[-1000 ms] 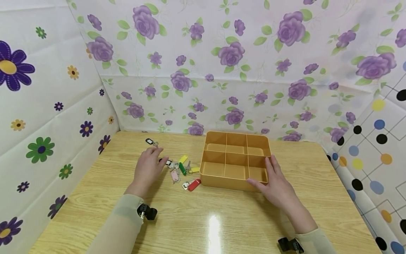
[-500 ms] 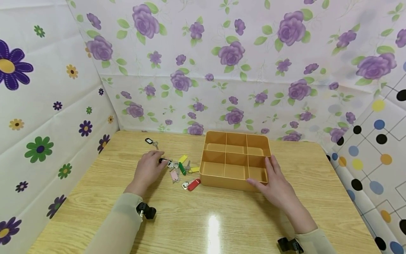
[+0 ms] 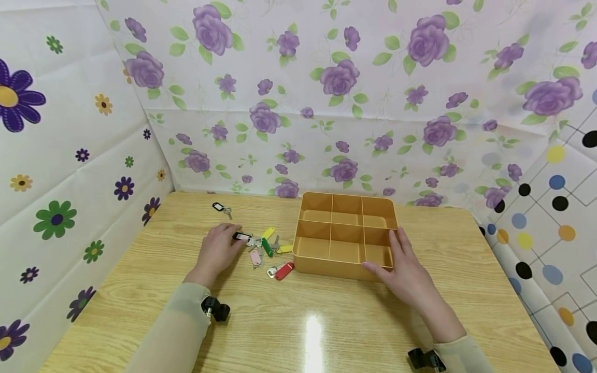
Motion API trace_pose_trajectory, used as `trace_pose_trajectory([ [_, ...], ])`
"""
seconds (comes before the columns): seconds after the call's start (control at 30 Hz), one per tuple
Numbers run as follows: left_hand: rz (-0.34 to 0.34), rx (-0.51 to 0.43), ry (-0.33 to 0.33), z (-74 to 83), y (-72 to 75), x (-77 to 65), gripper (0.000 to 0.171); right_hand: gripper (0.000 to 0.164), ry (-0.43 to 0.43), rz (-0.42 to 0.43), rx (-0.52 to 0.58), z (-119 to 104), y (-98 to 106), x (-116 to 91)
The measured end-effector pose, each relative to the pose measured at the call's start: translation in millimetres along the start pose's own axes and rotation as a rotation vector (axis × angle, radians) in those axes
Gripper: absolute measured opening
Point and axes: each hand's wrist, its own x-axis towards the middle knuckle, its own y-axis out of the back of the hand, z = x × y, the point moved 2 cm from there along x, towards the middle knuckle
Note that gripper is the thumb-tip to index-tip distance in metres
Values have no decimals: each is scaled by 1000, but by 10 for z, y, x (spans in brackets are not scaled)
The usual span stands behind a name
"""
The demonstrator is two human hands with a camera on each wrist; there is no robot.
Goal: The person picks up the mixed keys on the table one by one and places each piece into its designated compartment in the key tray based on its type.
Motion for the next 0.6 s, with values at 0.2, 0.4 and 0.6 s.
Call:
trace_pose_trajectory([
  [0.2,-26,22,10,-52,-42,-6,52,121,-6,-3,17,-19,7,-5],
  [0.4,-34,65,-1,-54,-43,-15,52,119,-13,-9,22,-10,0,-2],
  [0.6,-34,79,-3,-52,-34,-20,52,119,-13,-5,17,-12,-3,-6],
])
